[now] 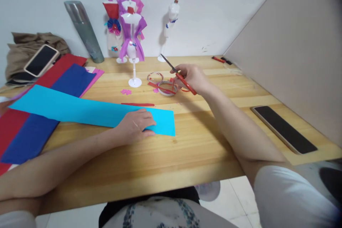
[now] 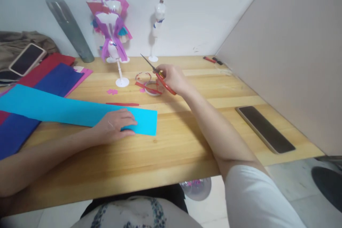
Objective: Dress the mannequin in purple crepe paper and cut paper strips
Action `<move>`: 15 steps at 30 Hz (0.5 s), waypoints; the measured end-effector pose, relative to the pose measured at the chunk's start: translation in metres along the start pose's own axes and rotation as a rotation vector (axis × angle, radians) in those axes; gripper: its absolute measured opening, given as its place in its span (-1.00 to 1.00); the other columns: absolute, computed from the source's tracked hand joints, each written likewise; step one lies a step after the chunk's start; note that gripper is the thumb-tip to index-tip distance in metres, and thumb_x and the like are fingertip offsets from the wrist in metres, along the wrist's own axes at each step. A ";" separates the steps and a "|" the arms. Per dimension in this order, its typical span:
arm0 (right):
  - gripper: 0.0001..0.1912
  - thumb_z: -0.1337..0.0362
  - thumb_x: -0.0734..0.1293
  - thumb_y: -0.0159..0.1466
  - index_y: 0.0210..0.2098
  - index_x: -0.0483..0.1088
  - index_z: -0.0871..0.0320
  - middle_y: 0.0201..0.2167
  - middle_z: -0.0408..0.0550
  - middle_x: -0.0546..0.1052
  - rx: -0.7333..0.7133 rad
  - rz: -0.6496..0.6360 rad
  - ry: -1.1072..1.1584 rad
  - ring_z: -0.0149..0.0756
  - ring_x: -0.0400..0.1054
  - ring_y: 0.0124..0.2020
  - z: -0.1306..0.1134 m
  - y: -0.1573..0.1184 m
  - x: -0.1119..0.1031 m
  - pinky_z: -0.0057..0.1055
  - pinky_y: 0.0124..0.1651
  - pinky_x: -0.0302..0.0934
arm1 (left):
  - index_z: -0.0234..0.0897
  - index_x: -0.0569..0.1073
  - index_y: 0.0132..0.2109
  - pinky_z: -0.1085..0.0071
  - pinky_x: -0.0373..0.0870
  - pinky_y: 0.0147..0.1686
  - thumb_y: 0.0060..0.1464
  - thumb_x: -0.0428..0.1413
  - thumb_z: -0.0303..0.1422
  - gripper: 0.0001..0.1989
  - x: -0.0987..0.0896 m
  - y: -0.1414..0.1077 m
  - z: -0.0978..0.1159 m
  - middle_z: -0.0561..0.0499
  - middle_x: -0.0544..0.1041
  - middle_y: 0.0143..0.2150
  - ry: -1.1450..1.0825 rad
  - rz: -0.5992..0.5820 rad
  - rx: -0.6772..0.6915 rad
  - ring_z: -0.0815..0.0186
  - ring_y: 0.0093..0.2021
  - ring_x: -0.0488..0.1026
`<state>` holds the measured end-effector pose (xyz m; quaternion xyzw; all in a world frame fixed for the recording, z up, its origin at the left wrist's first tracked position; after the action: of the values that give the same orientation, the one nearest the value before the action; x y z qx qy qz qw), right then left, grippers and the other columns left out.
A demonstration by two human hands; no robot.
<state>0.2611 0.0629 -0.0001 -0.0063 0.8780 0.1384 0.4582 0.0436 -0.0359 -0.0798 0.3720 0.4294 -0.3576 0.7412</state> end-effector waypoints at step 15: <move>-0.50 -0.19 0.54 0.25 -0.10 0.55 0.07 -0.47 -0.11 0.52 -0.115 -0.322 0.474 -0.31 0.33 -0.49 -0.022 -0.019 0.005 -0.37 -0.47 0.18 | -0.23 0.54 -0.38 0.36 0.43 -0.18 0.30 0.09 -0.27 -0.71 -0.011 0.007 -0.016 -0.02 0.63 -0.34 -0.373 0.110 -0.269 0.27 -0.27 0.50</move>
<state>0.2432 0.0401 0.0036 -0.2037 0.9390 0.1083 0.2550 0.0392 -0.0160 -0.0737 0.2204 0.3079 -0.3186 0.8690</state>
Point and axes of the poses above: each hand's wrist, its own y-axis towards the middle knuckle, its own x-axis out of the palm, z = x × y, the point moved 7 cm from there along y, towards the middle knuckle
